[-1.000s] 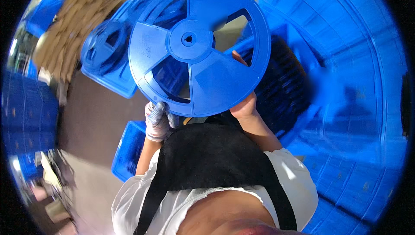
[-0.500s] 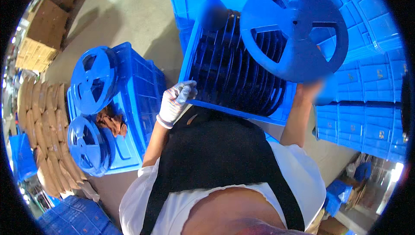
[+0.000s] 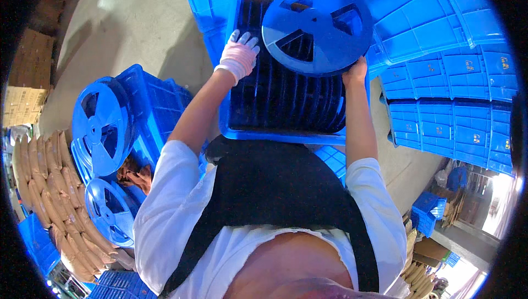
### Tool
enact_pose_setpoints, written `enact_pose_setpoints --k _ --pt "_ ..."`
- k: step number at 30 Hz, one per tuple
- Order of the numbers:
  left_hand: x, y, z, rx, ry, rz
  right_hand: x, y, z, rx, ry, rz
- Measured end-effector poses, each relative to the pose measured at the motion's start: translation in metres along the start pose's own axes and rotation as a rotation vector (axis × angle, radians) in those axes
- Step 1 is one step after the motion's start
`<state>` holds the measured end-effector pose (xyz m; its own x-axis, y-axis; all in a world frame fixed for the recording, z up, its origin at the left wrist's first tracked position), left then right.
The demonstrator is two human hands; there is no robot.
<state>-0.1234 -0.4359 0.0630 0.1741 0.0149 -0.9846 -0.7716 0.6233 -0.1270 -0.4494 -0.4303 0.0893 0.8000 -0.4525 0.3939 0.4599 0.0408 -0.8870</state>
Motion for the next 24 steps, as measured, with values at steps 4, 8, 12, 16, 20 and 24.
enact_pose_setpoints --k 4,8,12,16,20,24 --pt "0.006 -0.009 -0.031 -0.016 -0.152 -0.090 0.015 -0.024 0.008 -0.123 -0.099 0.233" --pt "0.015 -0.014 -0.035 -0.052 -0.281 -0.196 0.082 -0.043 0.035 -0.411 -0.176 0.633" --pt "0.021 -0.014 -0.036 -0.055 -0.317 -0.284 0.140 -0.040 0.052 -0.702 -0.255 0.877" --pt "0.007 -0.018 -0.021 -0.106 -0.320 -0.257 0.172 -0.027 0.043 -0.684 -0.177 0.817" --pt "0.006 -0.027 0.009 -0.216 0.057 -0.067 0.197 -0.007 0.030 -0.605 -0.182 0.957" --pt "0.007 -0.029 0.024 -0.289 0.332 0.017 0.212 0.031 0.021 -0.470 -0.196 1.051"
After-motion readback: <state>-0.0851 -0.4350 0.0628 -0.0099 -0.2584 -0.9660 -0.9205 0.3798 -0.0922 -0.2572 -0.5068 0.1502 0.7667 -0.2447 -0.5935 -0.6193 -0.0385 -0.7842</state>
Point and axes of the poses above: each hand's wrist, its own z-axis away from the middle knuckle, its own x-axis out of the palm, y = z × x, the point moved 6 cm from there along -z, towards the middle knuckle, and after that the axes turned 5 degrees about x, right-handed, at the moved point
